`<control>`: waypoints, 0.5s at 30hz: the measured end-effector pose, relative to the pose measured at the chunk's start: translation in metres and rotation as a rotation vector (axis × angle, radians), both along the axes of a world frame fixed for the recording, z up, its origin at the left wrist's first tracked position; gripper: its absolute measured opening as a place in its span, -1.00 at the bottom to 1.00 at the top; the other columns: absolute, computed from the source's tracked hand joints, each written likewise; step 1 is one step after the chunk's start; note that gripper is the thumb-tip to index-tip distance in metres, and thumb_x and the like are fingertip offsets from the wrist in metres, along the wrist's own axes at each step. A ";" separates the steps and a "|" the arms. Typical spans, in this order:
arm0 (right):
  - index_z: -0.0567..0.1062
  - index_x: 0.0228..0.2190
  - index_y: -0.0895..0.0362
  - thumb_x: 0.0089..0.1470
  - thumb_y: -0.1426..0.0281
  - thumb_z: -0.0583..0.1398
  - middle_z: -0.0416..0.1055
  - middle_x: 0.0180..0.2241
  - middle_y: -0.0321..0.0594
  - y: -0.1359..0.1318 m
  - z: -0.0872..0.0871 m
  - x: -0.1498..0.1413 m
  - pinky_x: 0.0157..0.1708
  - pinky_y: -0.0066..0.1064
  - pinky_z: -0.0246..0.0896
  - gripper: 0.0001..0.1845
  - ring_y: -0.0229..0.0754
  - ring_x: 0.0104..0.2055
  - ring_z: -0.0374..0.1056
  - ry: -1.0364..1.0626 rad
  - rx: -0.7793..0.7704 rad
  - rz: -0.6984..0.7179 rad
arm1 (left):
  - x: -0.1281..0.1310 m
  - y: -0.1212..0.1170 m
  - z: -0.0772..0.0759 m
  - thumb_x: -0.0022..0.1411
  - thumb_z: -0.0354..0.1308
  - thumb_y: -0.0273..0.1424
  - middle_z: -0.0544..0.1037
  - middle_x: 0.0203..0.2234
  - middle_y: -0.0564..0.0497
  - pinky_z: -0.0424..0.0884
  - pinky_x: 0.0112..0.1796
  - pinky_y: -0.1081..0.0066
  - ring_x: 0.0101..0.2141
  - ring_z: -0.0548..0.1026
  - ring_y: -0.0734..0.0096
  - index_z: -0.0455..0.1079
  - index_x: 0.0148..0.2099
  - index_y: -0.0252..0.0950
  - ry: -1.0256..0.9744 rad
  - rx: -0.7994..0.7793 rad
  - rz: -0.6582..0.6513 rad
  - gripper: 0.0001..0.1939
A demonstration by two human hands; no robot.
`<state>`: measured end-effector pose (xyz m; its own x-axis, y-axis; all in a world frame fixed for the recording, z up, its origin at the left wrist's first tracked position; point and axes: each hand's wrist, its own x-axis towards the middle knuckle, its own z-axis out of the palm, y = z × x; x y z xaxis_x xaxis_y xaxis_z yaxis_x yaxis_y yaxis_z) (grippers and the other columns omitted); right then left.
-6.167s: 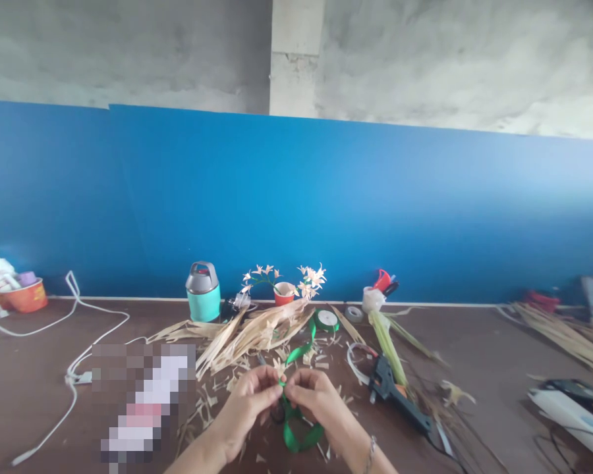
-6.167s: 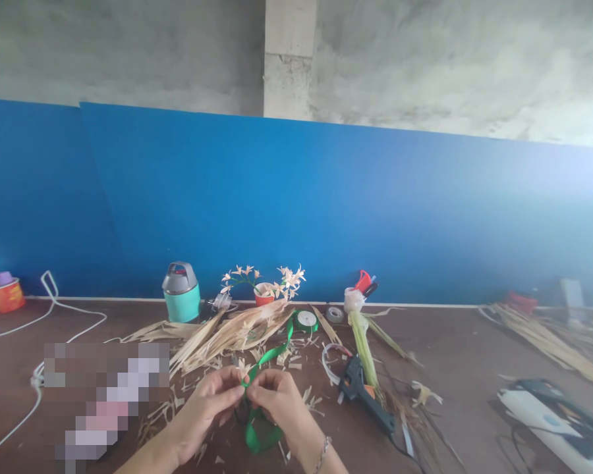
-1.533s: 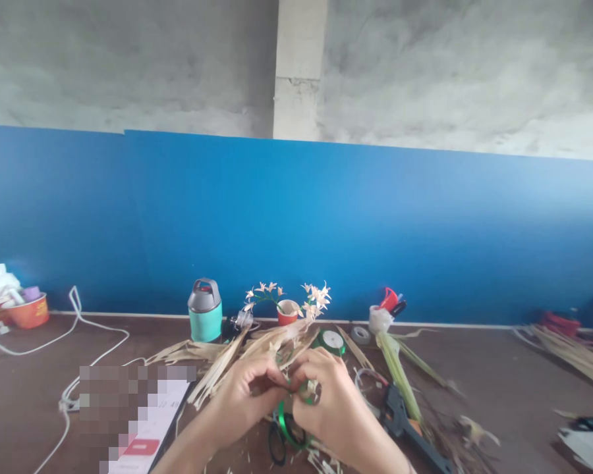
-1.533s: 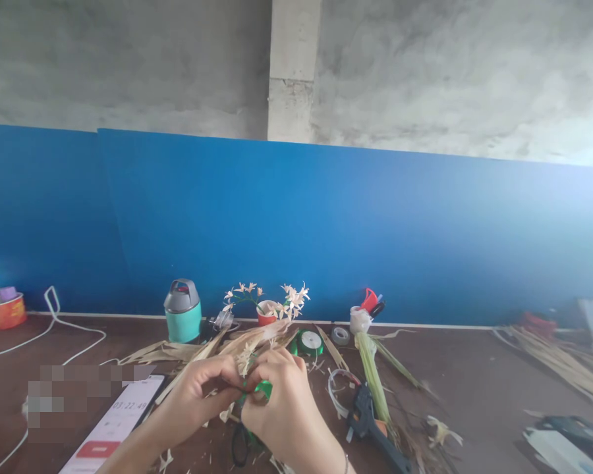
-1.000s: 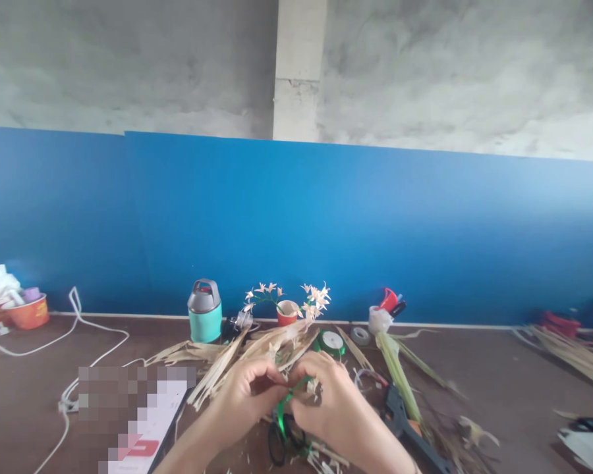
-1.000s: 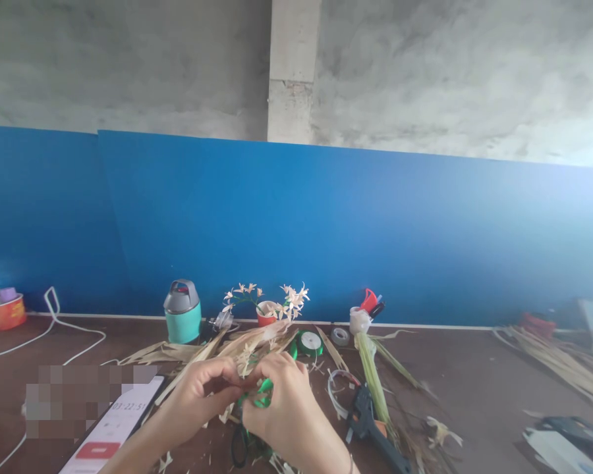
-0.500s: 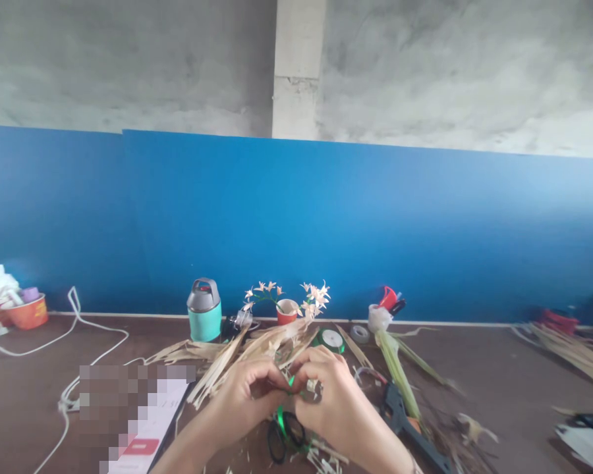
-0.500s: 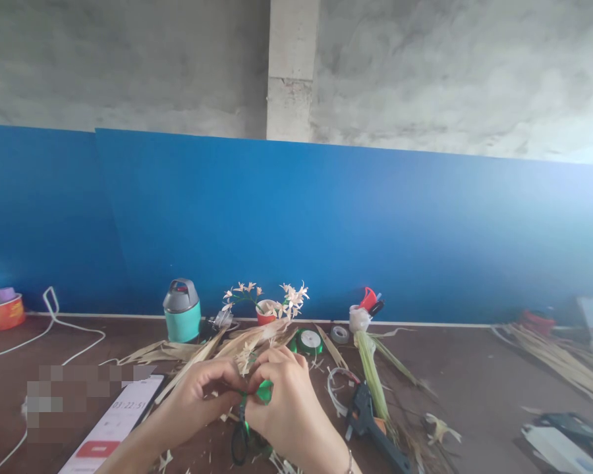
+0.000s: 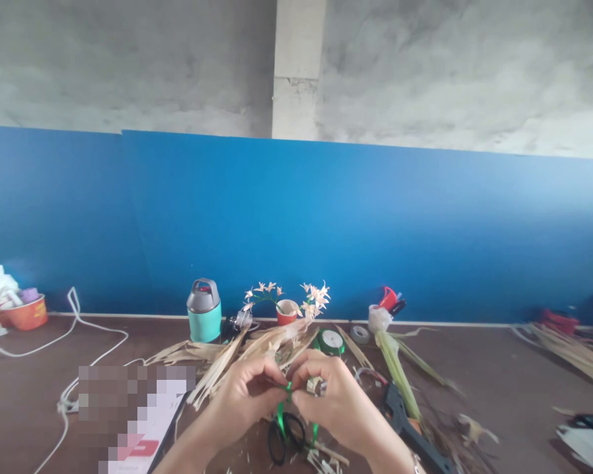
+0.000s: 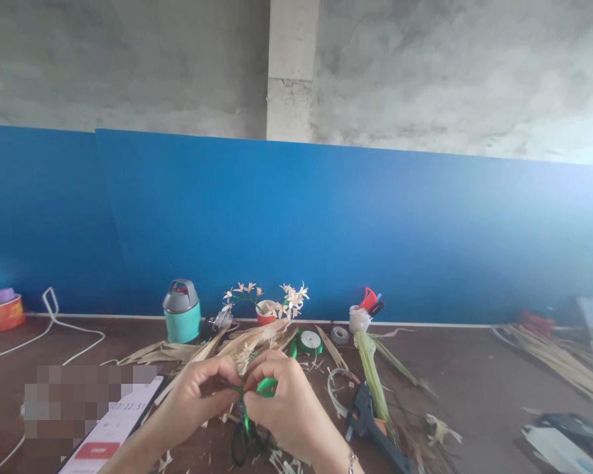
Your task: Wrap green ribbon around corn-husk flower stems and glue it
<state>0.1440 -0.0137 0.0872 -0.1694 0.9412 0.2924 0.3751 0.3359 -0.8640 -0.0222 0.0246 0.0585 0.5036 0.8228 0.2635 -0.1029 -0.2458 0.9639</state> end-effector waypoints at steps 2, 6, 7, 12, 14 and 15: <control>0.45 -0.64 0.15 -0.24 0.62 0.11 0.40 -0.41 -0.29 0.001 0.001 0.000 -0.29 -0.43 0.21 -0.82 -0.23 -0.33 0.33 0.036 -0.048 0.033 | -0.001 0.000 0.001 0.02 0.25 -0.30 0.35 -0.59 0.10 0.23 -0.55 0.53 -0.58 0.31 0.55 0.41 -0.42 -0.34 0.001 -0.009 -0.009 -0.81; 0.47 -0.63 0.17 -0.24 0.59 0.13 0.42 -0.43 -0.28 0.004 0.005 0.002 -0.32 -0.43 0.19 -0.85 -0.24 -0.38 0.32 0.101 -0.157 0.092 | -0.002 0.001 0.002 0.03 0.25 -0.32 0.37 -0.57 0.08 0.24 -0.53 0.51 -0.55 0.33 0.50 0.42 -0.43 -0.33 0.000 0.082 0.003 -0.84; 0.47 -0.63 0.17 -0.25 0.59 0.13 0.42 -0.45 -0.29 0.004 0.005 0.002 -0.32 -0.43 0.19 -0.85 -0.24 -0.39 0.32 0.110 -0.177 0.102 | -0.002 0.001 0.003 0.03 0.24 -0.34 0.38 -0.56 0.06 0.26 -0.50 0.49 -0.52 0.35 0.47 0.42 -0.44 -0.33 0.013 0.124 0.016 -0.85; 0.46 -0.64 0.16 -0.28 0.60 0.12 0.41 -0.48 -0.30 0.007 0.002 0.002 -0.31 -0.43 0.17 -0.84 -0.21 -0.36 0.32 0.010 -0.128 0.031 | -0.002 -0.001 0.010 0.05 0.19 -0.40 0.40 -0.57 0.06 0.25 -0.46 0.47 -0.51 0.34 0.46 0.42 -0.47 -0.34 0.129 0.172 0.071 -0.88; 0.45 -0.64 0.15 -0.28 0.59 0.12 0.40 -0.48 -0.29 0.006 0.000 0.000 -0.28 -0.41 0.15 -0.85 -0.19 -0.33 0.32 -0.113 -0.045 -0.047 | 0.000 -0.001 0.010 0.04 0.17 -0.42 0.39 -0.58 0.07 0.23 -0.47 0.48 -0.52 0.33 0.47 0.41 -0.47 -0.34 0.186 0.158 0.114 -0.90; 0.45 -0.63 0.14 -0.28 0.59 0.13 0.40 -0.48 -0.30 0.006 0.000 -0.001 -0.26 -0.38 0.14 -0.86 -0.17 -0.31 0.31 -0.187 0.001 -0.089 | 0.001 0.000 0.009 0.03 0.17 -0.43 0.37 -0.60 0.09 0.22 -0.49 0.49 -0.53 0.31 0.48 0.39 -0.49 -0.34 0.210 0.145 0.134 -0.91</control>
<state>0.1433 -0.0080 0.0870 -0.1369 0.9547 0.2644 0.5574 0.2948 -0.7762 -0.0208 0.0246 0.0675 0.4489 0.8469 0.2850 0.1378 -0.3807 0.9144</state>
